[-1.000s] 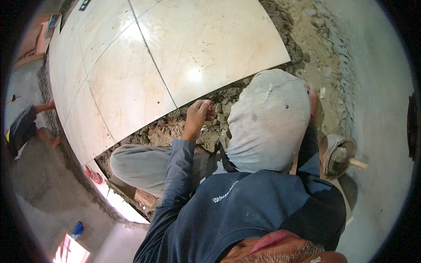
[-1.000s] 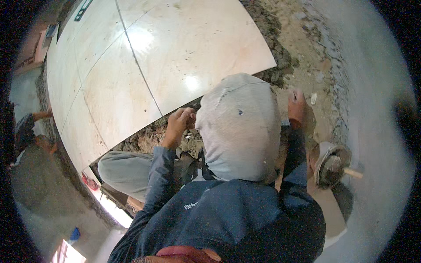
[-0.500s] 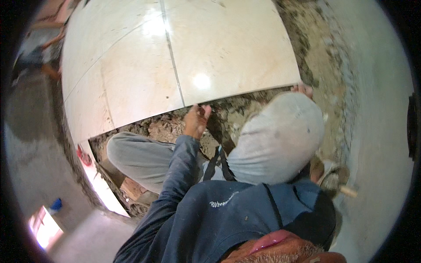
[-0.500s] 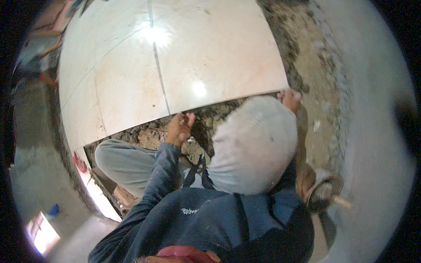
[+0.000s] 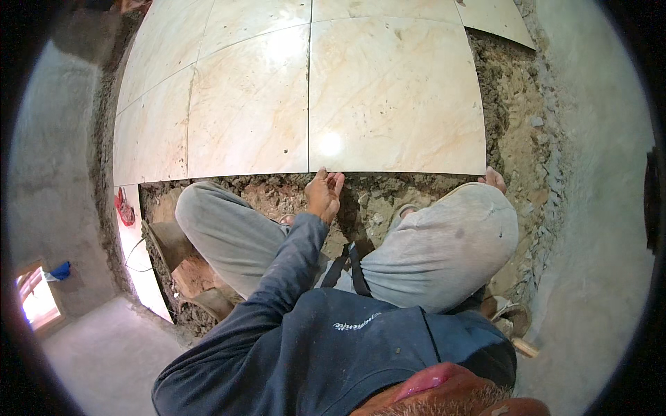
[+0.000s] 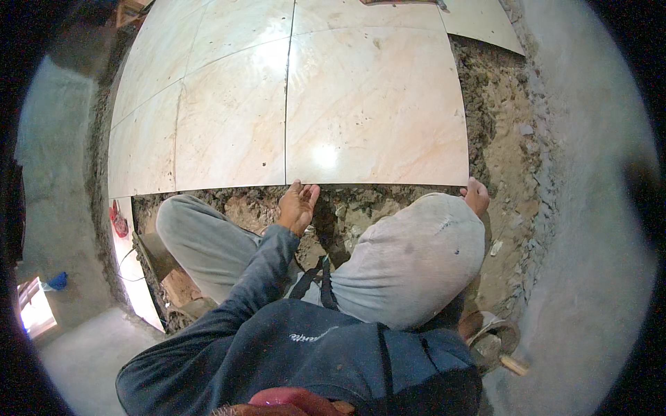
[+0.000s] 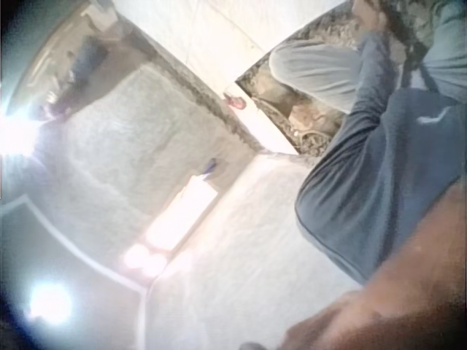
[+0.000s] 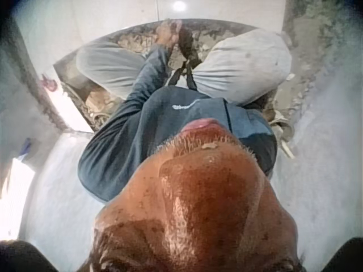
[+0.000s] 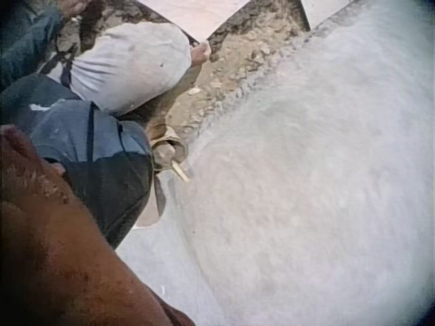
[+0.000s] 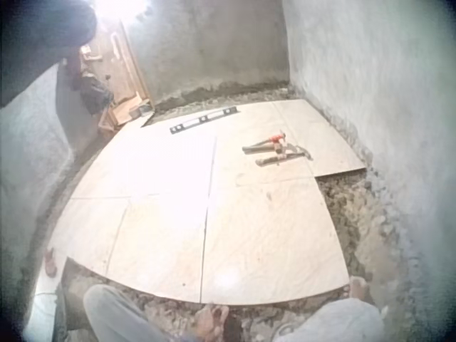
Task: The person measures the distance for a tile, applies mortar to the floor using a trowel, places the tile onto the mortar, and taps it into place with a rubber mallet before wiping the surface with a cloth.
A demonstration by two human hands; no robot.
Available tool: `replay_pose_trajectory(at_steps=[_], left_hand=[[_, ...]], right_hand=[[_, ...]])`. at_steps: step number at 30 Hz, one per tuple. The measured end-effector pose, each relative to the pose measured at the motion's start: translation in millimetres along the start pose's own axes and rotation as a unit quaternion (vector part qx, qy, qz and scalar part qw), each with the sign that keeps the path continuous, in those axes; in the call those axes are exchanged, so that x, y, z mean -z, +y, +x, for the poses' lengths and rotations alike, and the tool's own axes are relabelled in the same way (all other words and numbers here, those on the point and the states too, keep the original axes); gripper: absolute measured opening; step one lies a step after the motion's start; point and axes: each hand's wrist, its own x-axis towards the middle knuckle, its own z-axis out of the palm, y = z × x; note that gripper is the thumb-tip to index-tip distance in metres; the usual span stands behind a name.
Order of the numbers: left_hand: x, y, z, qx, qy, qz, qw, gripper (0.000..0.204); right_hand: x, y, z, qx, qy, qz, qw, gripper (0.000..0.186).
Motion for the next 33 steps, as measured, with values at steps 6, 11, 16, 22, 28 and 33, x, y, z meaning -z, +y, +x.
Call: replay_pose_trajectory(at_steps=[6,11,16,22,28,33], left_hand=[[-10.0,-5.6,1.3,0.03,-0.04,-0.013,0.999,0.031],[2.6,-2.3,9.7,0.032,-0.017,-0.027,0.999,0.033],[-4.9,-7.4,16.7,0.036,-0.003,-0.049,0.998,0.032],[6.5,-7.9,18.1,0.025,0.005,-0.056,0.998,0.033],[7.0,-17.8,27.8,0.015,0.007,-0.044,0.999,0.029],[11.6,-25.0,31.4,-0.01,-0.015,0.004,1.0,0.027]], right_hand=[[3.5,-17.4,13.0,0.055,-0.002,-0.135,0.989,0.037],[-13.9,-21.5,4.2,0.043,-0.011,-0.149,0.988,0.048],[2.8,-4.0,36.5,0.066,-0.016,-0.225,0.972,0.06],[3.7,-13.2,18.7,0.062,-0.075,-0.189,0.977,0.053],[10.8,-25.7,17.5,0.036,-0.089,-0.174,0.98,0.053],[24.8,-17.6,30.1,0.039,-0.115,-0.198,0.973,0.054]])
